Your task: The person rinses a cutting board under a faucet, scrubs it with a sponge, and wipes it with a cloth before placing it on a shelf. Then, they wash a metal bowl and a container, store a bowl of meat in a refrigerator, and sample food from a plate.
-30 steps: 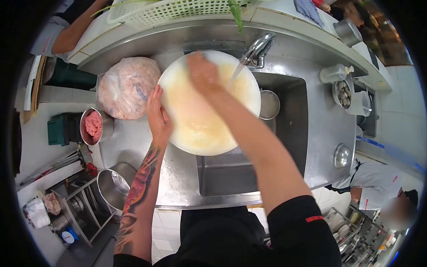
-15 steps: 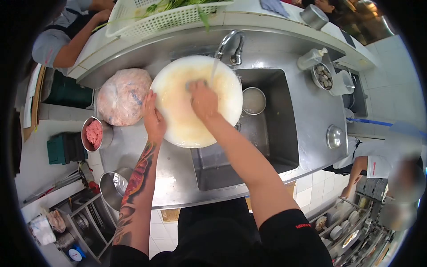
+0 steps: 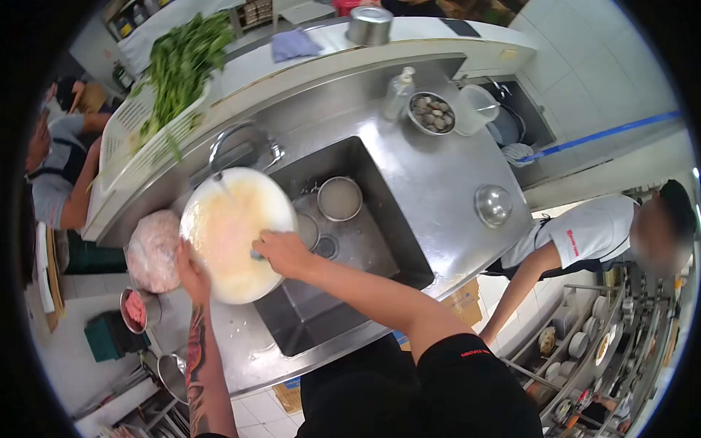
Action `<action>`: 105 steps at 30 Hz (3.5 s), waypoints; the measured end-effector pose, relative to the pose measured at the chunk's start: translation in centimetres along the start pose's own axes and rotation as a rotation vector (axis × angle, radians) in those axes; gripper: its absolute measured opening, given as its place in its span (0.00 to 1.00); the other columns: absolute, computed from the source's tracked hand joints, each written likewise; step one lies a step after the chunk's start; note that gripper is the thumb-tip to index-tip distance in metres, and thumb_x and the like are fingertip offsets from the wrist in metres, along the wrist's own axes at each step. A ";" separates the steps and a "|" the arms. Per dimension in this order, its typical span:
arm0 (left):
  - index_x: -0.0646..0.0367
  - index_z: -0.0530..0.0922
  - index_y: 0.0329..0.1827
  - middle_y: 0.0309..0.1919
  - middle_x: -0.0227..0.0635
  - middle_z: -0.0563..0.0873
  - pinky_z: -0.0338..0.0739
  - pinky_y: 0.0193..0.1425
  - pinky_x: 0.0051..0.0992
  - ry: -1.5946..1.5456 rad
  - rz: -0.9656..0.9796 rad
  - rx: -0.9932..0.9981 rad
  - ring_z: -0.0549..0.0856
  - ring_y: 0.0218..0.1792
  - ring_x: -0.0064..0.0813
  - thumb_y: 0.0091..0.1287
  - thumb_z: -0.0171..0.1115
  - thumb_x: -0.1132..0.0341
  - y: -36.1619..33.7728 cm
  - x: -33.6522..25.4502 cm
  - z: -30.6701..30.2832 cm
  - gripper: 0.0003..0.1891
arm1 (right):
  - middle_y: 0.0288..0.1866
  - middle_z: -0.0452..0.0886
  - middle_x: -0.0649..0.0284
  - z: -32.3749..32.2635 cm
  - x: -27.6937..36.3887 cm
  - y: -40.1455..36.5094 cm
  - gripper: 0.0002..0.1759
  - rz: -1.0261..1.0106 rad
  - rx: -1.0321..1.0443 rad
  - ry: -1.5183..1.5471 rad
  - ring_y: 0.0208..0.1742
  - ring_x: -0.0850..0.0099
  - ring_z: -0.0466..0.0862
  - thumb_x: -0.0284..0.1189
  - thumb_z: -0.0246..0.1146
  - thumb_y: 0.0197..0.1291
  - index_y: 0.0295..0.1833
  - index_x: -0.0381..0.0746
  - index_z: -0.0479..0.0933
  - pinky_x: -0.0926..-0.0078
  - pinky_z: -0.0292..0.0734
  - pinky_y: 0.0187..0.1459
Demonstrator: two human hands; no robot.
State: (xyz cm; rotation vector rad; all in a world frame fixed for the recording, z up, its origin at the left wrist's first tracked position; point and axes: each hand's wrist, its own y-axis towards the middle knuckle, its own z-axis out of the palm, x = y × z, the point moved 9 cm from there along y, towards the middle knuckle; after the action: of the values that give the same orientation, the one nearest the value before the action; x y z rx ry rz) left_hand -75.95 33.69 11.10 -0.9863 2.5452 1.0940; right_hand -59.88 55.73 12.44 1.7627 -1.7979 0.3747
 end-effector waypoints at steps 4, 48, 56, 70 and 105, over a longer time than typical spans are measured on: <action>0.64 0.72 0.71 0.71 0.53 0.74 0.63 0.75 0.50 0.282 -0.201 0.117 0.70 0.73 0.51 0.70 0.48 0.66 0.5 -0.6 1.0 0.26 | 0.41 0.82 0.58 -4.8 -9.0 -4.7 0.08 0.317 -0.151 0.429 0.41 0.62 0.84 0.28 0.62 0.66 0.49 0.42 0.79 0.64 0.78 0.41; 0.50 0.63 0.80 0.81 0.39 0.60 0.47 0.81 0.57 0.268 -0.186 0.461 0.55 0.81 0.48 0.74 0.52 0.58 -3.6 -6.5 0.4 0.31 | 0.84 0.49 0.43 8.2 -0.7 17.5 0.39 0.090 -0.175 -0.409 0.85 0.50 0.47 0.48 0.47 0.73 0.79 0.32 0.58 0.39 0.36 0.80; 0.56 0.62 0.79 0.79 0.38 0.64 0.48 0.81 0.55 0.221 -0.336 0.307 0.57 0.81 0.46 0.74 0.48 0.64 -1.6 -1.5 0.2 0.29 | 0.82 0.57 0.47 10.5 8.7 10.5 0.32 -0.130 -0.022 -0.257 0.83 0.52 0.56 0.44 0.53 0.71 0.76 0.41 0.67 0.39 0.47 0.78; 0.51 0.63 0.79 0.80 0.32 0.62 0.47 0.76 0.66 0.455 -0.473 0.328 0.57 0.81 0.45 0.73 0.49 0.62 -0.4 -0.8 2.1 0.29 | 0.75 0.68 0.48 -3.4 -7.9 4.0 0.23 0.191 -0.281 -0.014 0.75 0.56 0.70 0.39 0.64 0.65 0.65 0.46 0.77 0.48 0.64 0.72; 0.73 0.66 0.66 0.51 0.54 0.85 0.83 0.51 0.34 -0.459 -0.884 0.198 0.88 0.48 0.39 0.62 0.74 0.60 -3.4 3.3 3.5 0.36 | 0.56 0.83 0.53 1.0 -7.7 -7.8 0.33 0.786 -0.487 1.396 0.57 0.64 0.84 0.20 0.73 0.50 0.63 0.32 0.70 0.67 0.78 0.60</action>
State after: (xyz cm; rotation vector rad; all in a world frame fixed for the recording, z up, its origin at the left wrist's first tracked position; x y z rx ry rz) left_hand -76.51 32.87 5.31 -1.3884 1.5328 0.6690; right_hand -52.86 60.76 5.62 0.1271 -1.1793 1.0229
